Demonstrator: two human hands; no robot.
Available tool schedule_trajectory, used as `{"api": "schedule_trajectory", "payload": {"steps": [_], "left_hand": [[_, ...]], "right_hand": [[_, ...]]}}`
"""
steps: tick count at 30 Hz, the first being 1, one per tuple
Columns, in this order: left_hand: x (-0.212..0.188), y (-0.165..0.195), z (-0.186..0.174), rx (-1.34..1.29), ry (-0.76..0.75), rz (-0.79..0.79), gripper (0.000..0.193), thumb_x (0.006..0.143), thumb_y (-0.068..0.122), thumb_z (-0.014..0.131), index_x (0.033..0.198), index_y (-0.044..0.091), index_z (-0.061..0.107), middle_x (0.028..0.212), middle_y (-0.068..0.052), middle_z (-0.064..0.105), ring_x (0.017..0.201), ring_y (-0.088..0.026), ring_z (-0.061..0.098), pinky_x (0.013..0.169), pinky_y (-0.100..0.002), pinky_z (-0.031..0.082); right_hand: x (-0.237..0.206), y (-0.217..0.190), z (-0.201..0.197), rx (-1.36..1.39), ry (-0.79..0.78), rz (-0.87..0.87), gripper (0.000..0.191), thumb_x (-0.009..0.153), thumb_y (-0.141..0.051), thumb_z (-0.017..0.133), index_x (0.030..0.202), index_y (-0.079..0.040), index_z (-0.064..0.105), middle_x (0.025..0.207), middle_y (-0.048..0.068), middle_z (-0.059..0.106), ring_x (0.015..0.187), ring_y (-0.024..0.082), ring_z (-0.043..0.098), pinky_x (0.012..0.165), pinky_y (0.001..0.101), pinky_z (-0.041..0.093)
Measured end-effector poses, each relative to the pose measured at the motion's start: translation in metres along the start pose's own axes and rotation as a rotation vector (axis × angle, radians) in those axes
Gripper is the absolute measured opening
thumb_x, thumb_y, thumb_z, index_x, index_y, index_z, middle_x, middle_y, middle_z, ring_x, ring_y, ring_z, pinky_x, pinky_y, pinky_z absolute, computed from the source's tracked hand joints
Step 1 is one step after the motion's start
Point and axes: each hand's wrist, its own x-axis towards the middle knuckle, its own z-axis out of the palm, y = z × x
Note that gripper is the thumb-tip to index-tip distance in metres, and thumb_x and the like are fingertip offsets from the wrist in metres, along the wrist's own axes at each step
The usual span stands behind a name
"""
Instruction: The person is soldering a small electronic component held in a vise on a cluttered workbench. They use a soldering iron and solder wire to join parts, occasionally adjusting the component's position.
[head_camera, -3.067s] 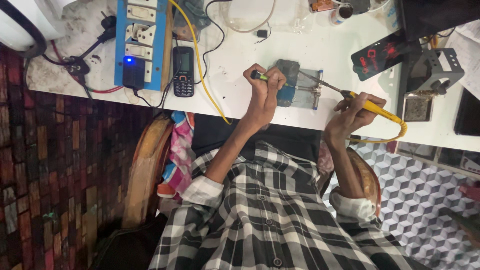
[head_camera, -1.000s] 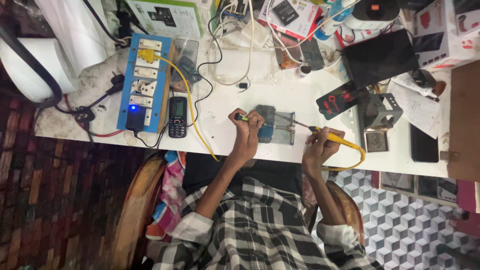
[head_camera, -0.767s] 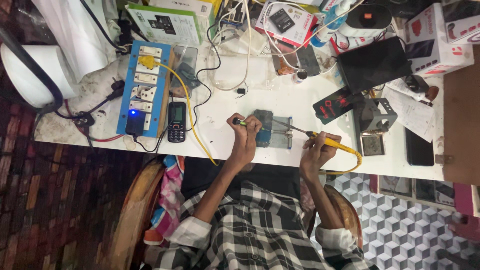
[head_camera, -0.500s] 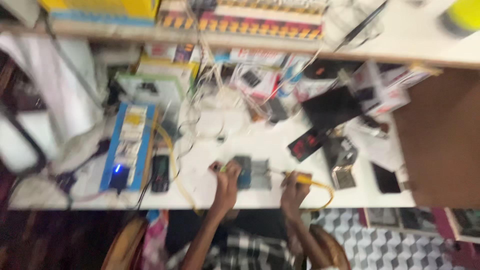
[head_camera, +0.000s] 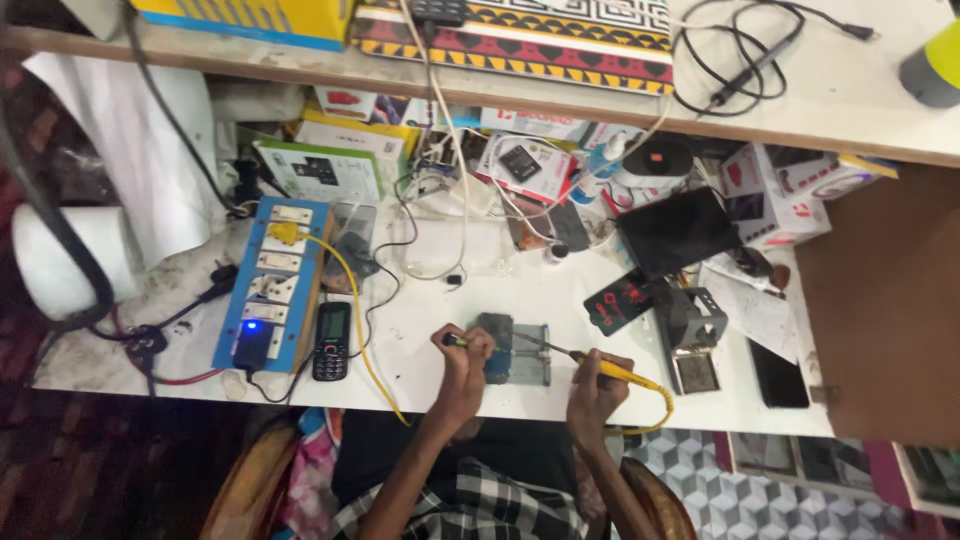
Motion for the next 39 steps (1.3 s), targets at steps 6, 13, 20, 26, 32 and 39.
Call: {"api": "schedule_trajectory", "payload": {"steps": [6, 13, 20, 26, 32, 39], "left_hand": [[-0.009, 0.009, -0.006, 0.113, -0.097, 0.056, 0.018, 0.111, 0.003, 0.032, 0.111, 0.010, 0.015, 0.094, -0.011, 0.044, 0.084, -0.016, 0.041, 0.087, -0.032, 0.041], [-0.007, 0.007, -0.006, 0.027, -0.013, -0.016, 0.016, 0.112, 0.004, 0.031, 0.107, 0.011, 0.016, 0.094, -0.012, 0.047, 0.084, -0.017, 0.041, 0.086, -0.031, 0.042], [-0.009, 0.007, -0.006, -0.002, -0.017, -0.021, 0.018, 0.112, 0.007, 0.033, 0.108, 0.011, 0.016, 0.089, -0.010, 0.044, 0.081, -0.015, 0.040, 0.081, -0.032, 0.042], [-0.010, 0.006, -0.008, 0.019, -0.016, 0.000, 0.019, 0.113, 0.010, 0.033, 0.108, 0.011, 0.015, 0.089, -0.010, 0.045, 0.082, -0.015, 0.041, 0.083, -0.033, 0.042], [-0.013, 0.007, -0.009, 0.060, -0.011, -0.013, 0.019, 0.113, 0.013, 0.034, 0.106, 0.010, 0.016, 0.089, -0.010, 0.046, 0.082, -0.016, 0.042, 0.084, -0.032, 0.042], [-0.016, -0.007, -0.010, 0.078, -0.023, 0.018, 0.020, 0.112, 0.016, 0.035, 0.105, 0.010, 0.017, 0.090, -0.009, 0.049, 0.083, -0.016, 0.044, 0.086, -0.034, 0.041]], "right_hand": [[-0.004, 0.000, 0.003, -0.041, -0.018, 0.000, 0.018, 0.109, -0.018, 0.055, 0.102, -0.003, 0.050, 0.070, 0.004, 0.056, 0.058, 0.007, 0.048, 0.054, 0.0224, 0.039], [0.003, 0.021, -0.002, 0.187, 0.107, 0.109, 0.019, 0.109, -0.023, 0.053, 0.104, -0.005, 0.050, 0.076, 0.006, 0.060, 0.058, 0.009, 0.049, 0.053, 0.0250, 0.041], [0.009, 0.031, -0.011, 0.413, 0.014, 0.158, 0.024, 0.110, -0.027, 0.054, 0.118, -0.004, 0.054, 0.080, 0.006, 0.059, 0.063, 0.011, 0.054, 0.056, 0.0269, 0.046], [0.008, 0.036, -0.016, 0.381, -0.047, 0.142, 0.026, 0.109, -0.029, 0.054, 0.120, -0.005, 0.053, 0.081, 0.008, 0.062, 0.066, 0.013, 0.057, 0.059, 0.0260, 0.045], [0.026, 0.030, -0.022, 0.527, -0.022, 0.147, 0.022, 0.109, -0.026, 0.059, 0.117, -0.006, 0.054, 0.084, 0.006, 0.060, 0.067, 0.012, 0.053, 0.062, 0.0272, 0.044], [0.037, 0.025, -0.033, 0.536, -0.014, 0.198, 0.020, 0.106, -0.020, 0.064, 0.120, -0.006, 0.058, 0.086, 0.004, 0.060, 0.071, 0.011, 0.054, 0.063, 0.0258, 0.044]]}}
